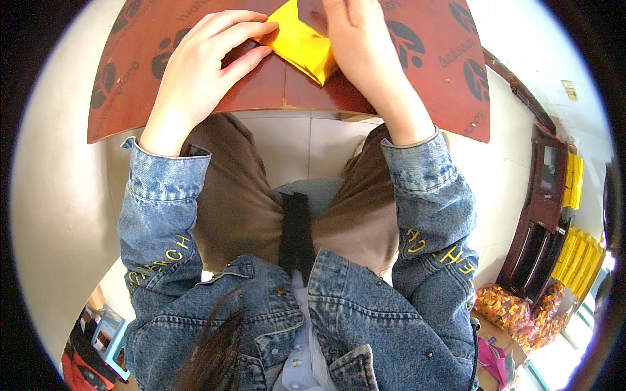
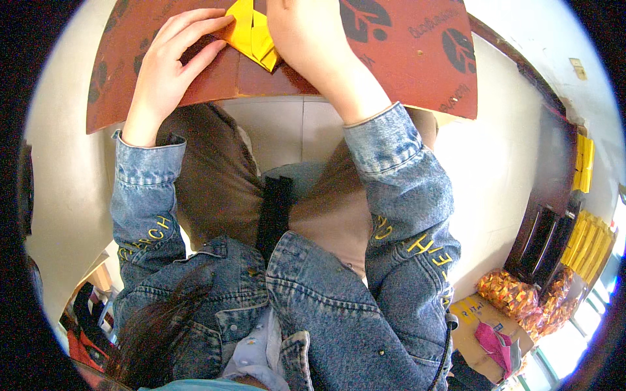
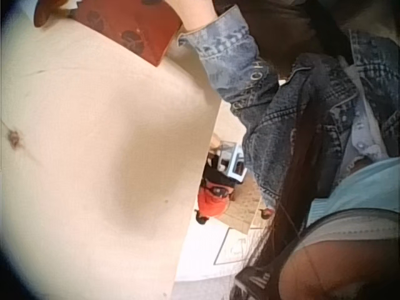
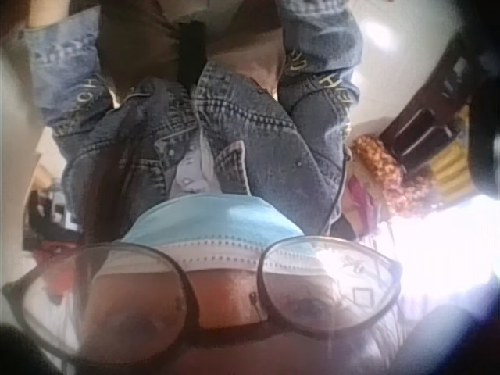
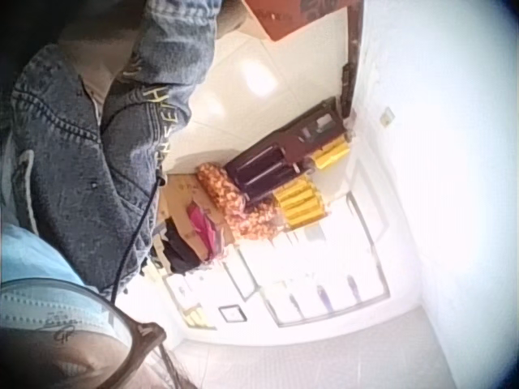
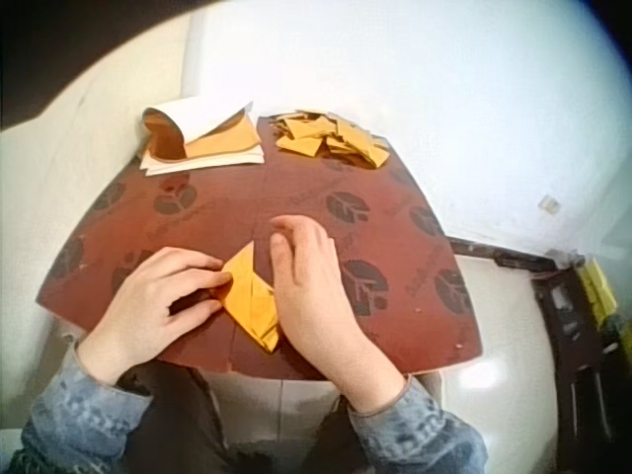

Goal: The person folds a yellow sheet of paper into a small origami shape on a reddish-brown table, then sets it aside. They then pick up a white sheet, fold it in half, and continue folding it into a rectangular shape.

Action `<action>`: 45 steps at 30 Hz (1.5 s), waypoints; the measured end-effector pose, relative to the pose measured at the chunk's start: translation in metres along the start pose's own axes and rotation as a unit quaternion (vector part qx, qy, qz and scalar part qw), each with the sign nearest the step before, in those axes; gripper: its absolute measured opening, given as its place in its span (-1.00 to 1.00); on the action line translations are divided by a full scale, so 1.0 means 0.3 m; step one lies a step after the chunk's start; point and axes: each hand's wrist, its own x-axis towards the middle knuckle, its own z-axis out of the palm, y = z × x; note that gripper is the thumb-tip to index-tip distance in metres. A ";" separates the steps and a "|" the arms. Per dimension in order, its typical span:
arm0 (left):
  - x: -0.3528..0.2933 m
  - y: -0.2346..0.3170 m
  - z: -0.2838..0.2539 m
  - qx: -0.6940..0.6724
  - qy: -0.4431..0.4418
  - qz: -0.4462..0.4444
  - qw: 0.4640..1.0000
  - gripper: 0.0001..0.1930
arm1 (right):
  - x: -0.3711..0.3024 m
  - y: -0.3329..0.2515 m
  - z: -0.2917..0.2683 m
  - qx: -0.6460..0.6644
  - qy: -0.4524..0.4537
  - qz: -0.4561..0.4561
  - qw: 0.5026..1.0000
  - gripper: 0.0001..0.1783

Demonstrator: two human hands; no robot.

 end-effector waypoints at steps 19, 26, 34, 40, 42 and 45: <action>0.004 -0.009 0.017 -0.012 -0.025 -0.020 0.999 -0.71 | -0.175 -0.062 -0.191 -0.204 -0.092 -0.117 0.968 -0.65; 0.016 -0.010 0.039 0.001 -0.035 -0.017 0.999 -0.66 | -0.230 -0.068 -0.139 -0.218 -0.088 -0.114 0.965 -0.64; 0.010 -0.013 0.051 0.013 -0.031 -0.026 0.999 -0.65 | -0.242 -0.025 -0.130 -0.172 -0.059 -0.157 0.971 -0.67; 0.007 -0.036 0.072 0.044 0.050 -0.057 0.996 -0.64 | -0.253 -0.009 -0.114 -0.196 -0.052 -0.163 0.966 -0.66; -0.004 -0.047 0.080 0.023 0.048 -0.101 0.994 -0.61 | -0.255 -0.015 -0.102 -0.216 -0.049 -0.162 0.962 -0.64; -0.005 -0.076 0.086 0.047 0.046 -0.086 0.994 -0.64 | -0.258 -0.019 -0.094 -0.234 -0.051 -0.158 0.958 -0.59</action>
